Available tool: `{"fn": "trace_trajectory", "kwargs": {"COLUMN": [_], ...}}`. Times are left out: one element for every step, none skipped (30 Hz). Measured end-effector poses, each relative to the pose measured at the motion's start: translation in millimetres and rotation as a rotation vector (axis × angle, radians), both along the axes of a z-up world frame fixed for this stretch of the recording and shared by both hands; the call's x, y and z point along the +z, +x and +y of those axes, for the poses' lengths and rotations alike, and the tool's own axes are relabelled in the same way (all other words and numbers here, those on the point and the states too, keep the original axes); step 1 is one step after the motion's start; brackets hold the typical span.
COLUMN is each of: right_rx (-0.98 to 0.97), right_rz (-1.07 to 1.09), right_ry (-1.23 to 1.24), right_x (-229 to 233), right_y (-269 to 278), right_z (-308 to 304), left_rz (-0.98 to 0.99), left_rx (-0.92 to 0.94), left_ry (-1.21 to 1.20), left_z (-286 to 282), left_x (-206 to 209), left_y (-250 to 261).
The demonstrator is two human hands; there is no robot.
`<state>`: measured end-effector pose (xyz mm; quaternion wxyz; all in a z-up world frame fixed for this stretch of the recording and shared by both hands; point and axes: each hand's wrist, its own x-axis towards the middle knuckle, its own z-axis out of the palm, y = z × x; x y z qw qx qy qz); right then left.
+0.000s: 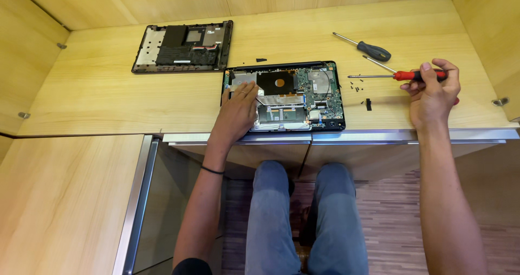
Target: The person uses a screwdriver to remove several screws from the internal components of a disassembled laptop. They carefully place the removed screws on the wooden countertop next to the device.
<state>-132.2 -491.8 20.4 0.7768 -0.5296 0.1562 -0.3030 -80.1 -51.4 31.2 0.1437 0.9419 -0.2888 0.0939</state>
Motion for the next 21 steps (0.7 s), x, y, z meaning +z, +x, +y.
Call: {"fn": "trace_trajectory", "kwargs": {"right_rx": [0.003, 0.004, 0.010, 0.021, 0.026, 0.020, 0.013, 0.012, 0.012, 0.013, 0.014, 0.016, 0.019, 0.018, 0.009, 0.005, 0.009, 0.009, 0.010, 0.007, 0.010], "right_rz": [-0.001, 0.003, 0.001, -0.006, -0.007, -0.004, 0.000, -0.001, -0.002, -0.003, -0.005, -0.015, -0.024, -0.030, -0.022, -0.013, -0.018, -0.021, -0.025, -0.017, -0.016], "right_ry": [0.003, 0.006, 0.002, -0.004, -0.002, -0.002, -0.002, -0.003, -0.003, 0.001, 0.004, -0.008, -0.020, -0.022, -0.020, -0.018, -0.019, -0.008, 0.004, 0.004, -0.002], "right_x": [0.2, -0.4, -0.7, 1.1, 1.3, 2.0, 2.5, 2.7, 2.9, 1.9, -0.4, -1.8, -3.0, -2.8, -2.4, -2.0, -1.2, -2.2, -3.9, -3.6, -3.4], "right_y": [0.2, -0.5, -1.7, 0.3, 1.2, -0.2, -1.9, -2.4, -3.1, -3.7, -2.1, -1.3, -0.4, -1.5, -2.2, -0.4, 1.2, -0.1, -0.9, -1.7, -2.6], "right_z": [0.3, -0.3, -0.4, 0.1, 2.4, 2.4, 2.4, 1.9, 1.6, 3.4, 3.1, 1.0, -1.0, -1.5, -1.8, -0.8, -0.4, -0.9, -1.8, -1.8, -1.9], "left_rz": [0.105, 0.109, 0.127, 0.139, 0.138, 0.148, 0.158, 0.157, 0.113, 0.068, 0.066, 0.105, 0.144, 0.138, 0.001, -0.135, -0.141, -0.117, -0.094, -0.086, -0.084], "left_rx": [0.013, 0.014, 0.008, 0.007, 0.012, 0.021, 0.029, 0.028, 0.038, 0.049, 0.051, 0.045, 0.039, 0.037, -0.015, -0.063, -0.059, 0.012, 0.083, 0.080, 0.114], "left_ry": [0.005, 0.008, 0.015, 0.020, 0.022, 0.066, 0.111, 0.109, 0.125, 0.143, 0.146, 0.083, 0.020, 0.018, -0.038, -0.092, -0.093, -0.035, 0.023, 0.024, 0.063], "left_z": [0.0, -1.2, -1.8, -1.6, -3.1, -7.0, -11.1, -11.5, -11.9, -9.9, -7.1, -6.4, -5.6, -8.4, -10.8, -11.7, -13.6, -16.6, -20.1, -21.7, -23.5], "left_x": [2.4, 2.2, 2.2, 4.1, 3.9, 3.3, 2.5, -4.2, -10.9, -17.1, -19.7, -22.0, -24.1, -20.7, -17.1, -13.3, -14.1, -16.9, -20.5, -23.0, -25.4], "left_y": [-0.3, -0.7, -1.5, -1.0, -0.7, 0.2, 0.7, 1.8, 2.6, 2.7, 7.3, 12.6, 18.0, 18.1, 18.4, 19.1, 21.0, 21.6, 22.6, 22.1, 21.4]}}
